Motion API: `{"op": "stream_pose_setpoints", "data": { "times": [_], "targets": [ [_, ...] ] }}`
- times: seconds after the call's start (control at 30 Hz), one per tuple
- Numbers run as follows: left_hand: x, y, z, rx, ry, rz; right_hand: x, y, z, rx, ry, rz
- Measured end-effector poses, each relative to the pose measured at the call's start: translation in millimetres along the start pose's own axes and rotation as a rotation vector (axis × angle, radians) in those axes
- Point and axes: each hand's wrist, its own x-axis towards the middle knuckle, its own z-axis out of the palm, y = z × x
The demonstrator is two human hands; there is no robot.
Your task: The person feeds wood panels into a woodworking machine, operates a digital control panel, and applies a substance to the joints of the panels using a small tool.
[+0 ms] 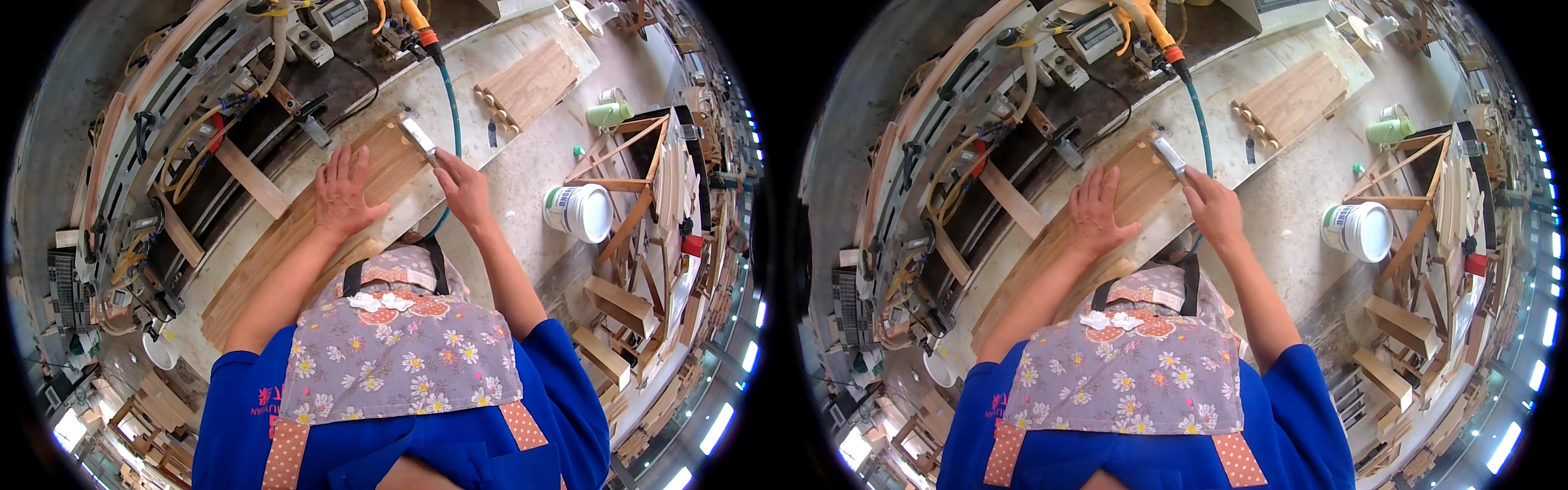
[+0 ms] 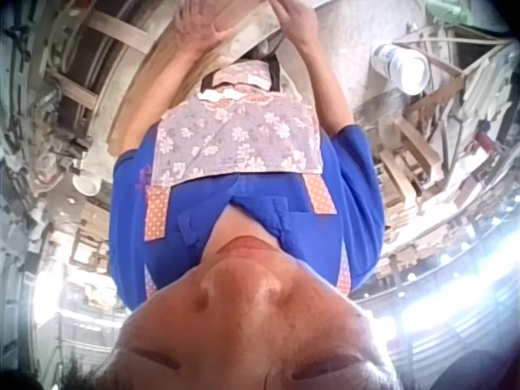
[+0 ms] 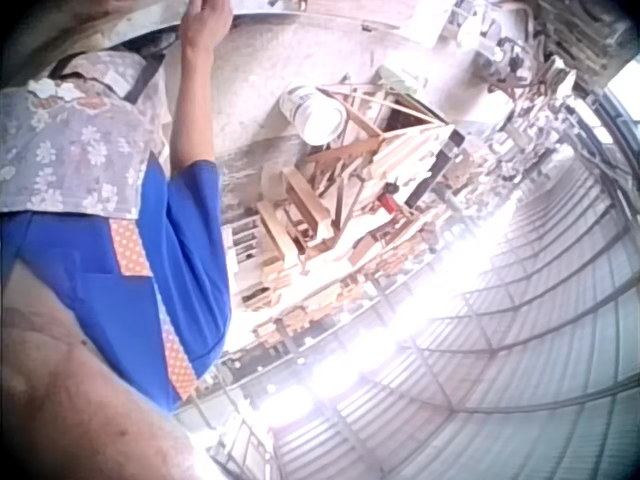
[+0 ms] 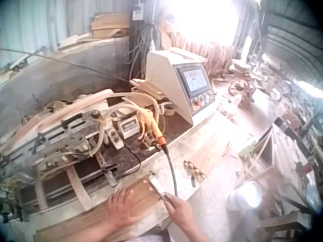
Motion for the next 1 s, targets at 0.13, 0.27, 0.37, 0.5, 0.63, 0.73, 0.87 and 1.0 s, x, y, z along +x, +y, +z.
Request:
{"op": "stream_pose_setpoints", "data": {
  "times": [0.13,0.27,0.37,0.5,0.63,0.73,0.87,1.0],
  "targets": [
    [-1.5,-0.9,1.8,0.003,0.004,-0.003,-5.9,-2.0,-4.7,-0.116,-0.011,-0.036],
    [-0.3,-0.4,0.6,0.004,0.007,0.003,15.6,-13.1,6.8,-0.167,0.015,-0.041],
    [-0.5,-1.7,1.4,0.0,-0.001,-0.008,13.0,-12.6,3.4,-0.165,-0.023,-0.024],
    [-1.6,-1.6,2.2,-0.019,0.001,-0.018,-8.3,0.9,-10.1,-0.146,-0.067,-0.024],
    [-0.8,-0.8,-0.5,-0.018,0.003,-0.006,7.3,-8.2,0.0,-0.185,0.004,-0.063],
    [-1.0,-0.7,-0.9,-0.016,-0.016,-0.015,17.3,-10.9,6.9,-0.177,0.005,-0.041],
    [-3.7,-2.3,3.6,-0.032,-0.009,-0.028,15.5,-5.7,-19.4,-0.077,-0.103,0.007],
    [-8.6,-2.5,-0.3,-0.077,0.033,-0.002,16.8,-20.4,-43.6,-0.09,-0.154,0.103]
  ]
}}
